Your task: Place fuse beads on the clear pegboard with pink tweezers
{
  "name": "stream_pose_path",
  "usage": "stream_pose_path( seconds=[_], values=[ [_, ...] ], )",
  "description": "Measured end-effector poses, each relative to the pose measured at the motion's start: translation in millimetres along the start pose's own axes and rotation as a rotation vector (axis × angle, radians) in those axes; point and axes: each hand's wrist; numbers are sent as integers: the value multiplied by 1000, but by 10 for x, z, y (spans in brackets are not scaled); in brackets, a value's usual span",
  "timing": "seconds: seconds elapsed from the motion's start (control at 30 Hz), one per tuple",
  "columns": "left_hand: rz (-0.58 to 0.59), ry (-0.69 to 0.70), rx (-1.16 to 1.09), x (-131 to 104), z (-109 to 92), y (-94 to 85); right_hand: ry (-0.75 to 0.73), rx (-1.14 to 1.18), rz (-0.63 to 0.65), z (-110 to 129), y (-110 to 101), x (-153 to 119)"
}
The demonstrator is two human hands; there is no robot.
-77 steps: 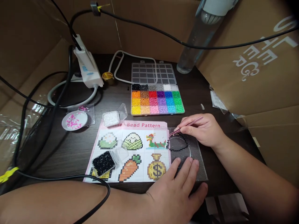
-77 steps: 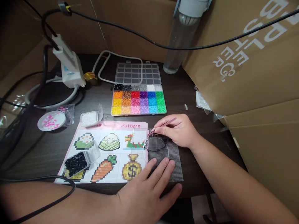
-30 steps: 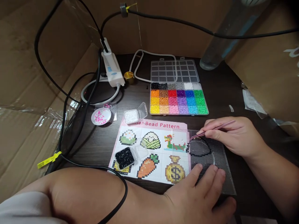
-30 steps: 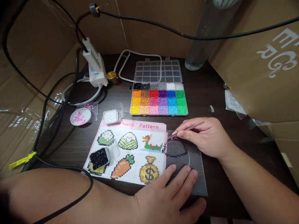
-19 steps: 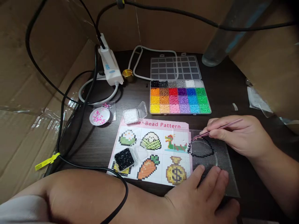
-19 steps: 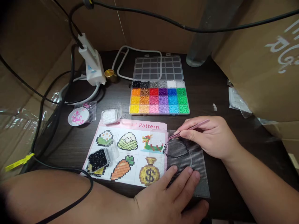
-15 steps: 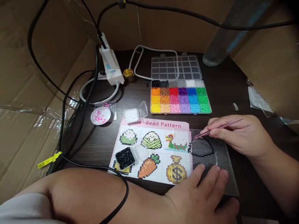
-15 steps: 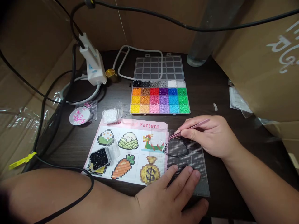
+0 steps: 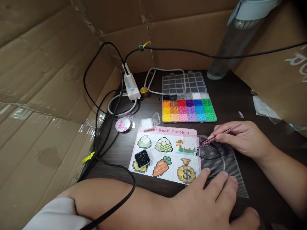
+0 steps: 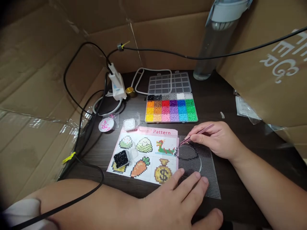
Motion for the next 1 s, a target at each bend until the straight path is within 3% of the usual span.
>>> stream_pose_path(
  seconds=[0.13, 0.23, 0.5, 0.8, 1.0],
  values=[
    [-44, -162, 66, -178, -44, -108, 37, 46, 8, -17, 5, 2],
    [31, -253, 63, -381, -20, -152, 74, 72, 10, -29, 5, 0],
    [-6, -499, -180, -746, 152, -347, 90, 58, -11, -114, -25, -5],
    [-33, -522, -251, -899, 191, -228, 83, 76, -4, -184, -36, 5],
    [-114, -632, -283, -934, 243, -153, 59, 69, -22, -130, -26, 8]
  ],
)
Point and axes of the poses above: each hand's wrist, its own x-axis towards the middle knuckle, its own y-axis out of the palm, z = x × y, and after that the axes turned 8 degrees about y, right-handed
